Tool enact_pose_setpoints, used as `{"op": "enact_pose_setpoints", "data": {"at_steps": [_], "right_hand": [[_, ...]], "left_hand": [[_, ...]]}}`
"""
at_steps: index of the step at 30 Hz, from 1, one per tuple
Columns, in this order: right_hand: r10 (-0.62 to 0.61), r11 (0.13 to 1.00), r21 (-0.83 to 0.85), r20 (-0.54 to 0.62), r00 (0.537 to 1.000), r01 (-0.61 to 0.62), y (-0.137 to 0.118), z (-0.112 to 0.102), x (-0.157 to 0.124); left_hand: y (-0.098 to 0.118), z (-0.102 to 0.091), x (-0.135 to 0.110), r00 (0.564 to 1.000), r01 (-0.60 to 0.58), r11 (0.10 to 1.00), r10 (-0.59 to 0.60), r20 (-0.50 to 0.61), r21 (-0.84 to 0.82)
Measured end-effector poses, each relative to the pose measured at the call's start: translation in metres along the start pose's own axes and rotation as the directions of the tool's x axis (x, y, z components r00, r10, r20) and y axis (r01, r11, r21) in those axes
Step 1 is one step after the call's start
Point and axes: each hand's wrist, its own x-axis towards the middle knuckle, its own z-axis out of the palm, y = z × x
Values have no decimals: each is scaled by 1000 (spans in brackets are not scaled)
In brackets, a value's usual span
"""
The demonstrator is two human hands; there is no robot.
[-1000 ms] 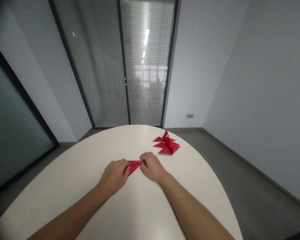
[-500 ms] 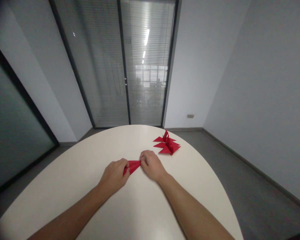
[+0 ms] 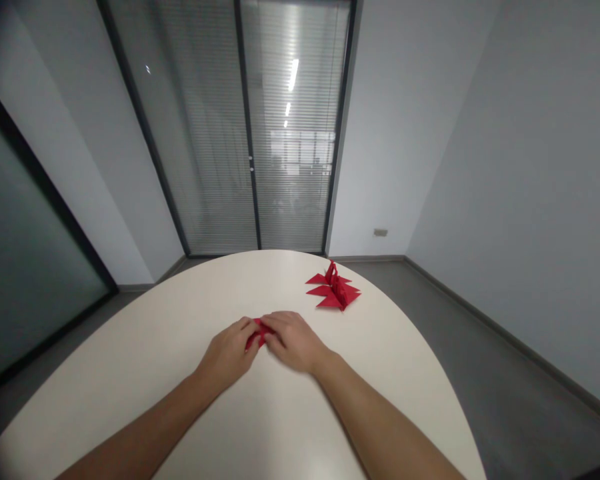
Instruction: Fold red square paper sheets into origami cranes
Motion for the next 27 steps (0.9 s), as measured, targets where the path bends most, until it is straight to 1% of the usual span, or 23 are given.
{"op": "enact_pose_setpoints", "data": {"at_steps": [2,4,6,8,11,14,18,22,27], "right_hand": [[-30,999,19,46,998,29,-5,0,0],[-14,1000,17,47,999,13,-3,2,0],[19,1000,-12,34,999,-19,4,5,-1],[63,996,-66,20,998,-62,10,7,-2],[113,984,-139,13,993,-110,14,8,-2],[118,980,-166,17,993,-114,10,7,-2],[126,976,-179,13,992,-122,6,4,-1],[162,970,-182,-27,986,-164,8,3,-1],[176,970,-160,-66,982,-185,10,0,-1]], "left_hand": [[-2,2,1,1000,-27,996,25,-16,-89],[-5,4,1,997,-68,988,64,-32,-139],[-7,7,2,994,-100,987,95,-47,-127],[-9,10,2,993,-107,990,103,-54,-91],[-10,12,2,994,-96,992,92,-51,-85],[-11,11,3,997,-59,991,54,-45,-116],[-11,6,4,1000,-10,988,6,-25,-155],[-9,1,4,1000,24,985,-22,12,-172],[-6,0,3,1000,21,983,-20,7,-183]]}}
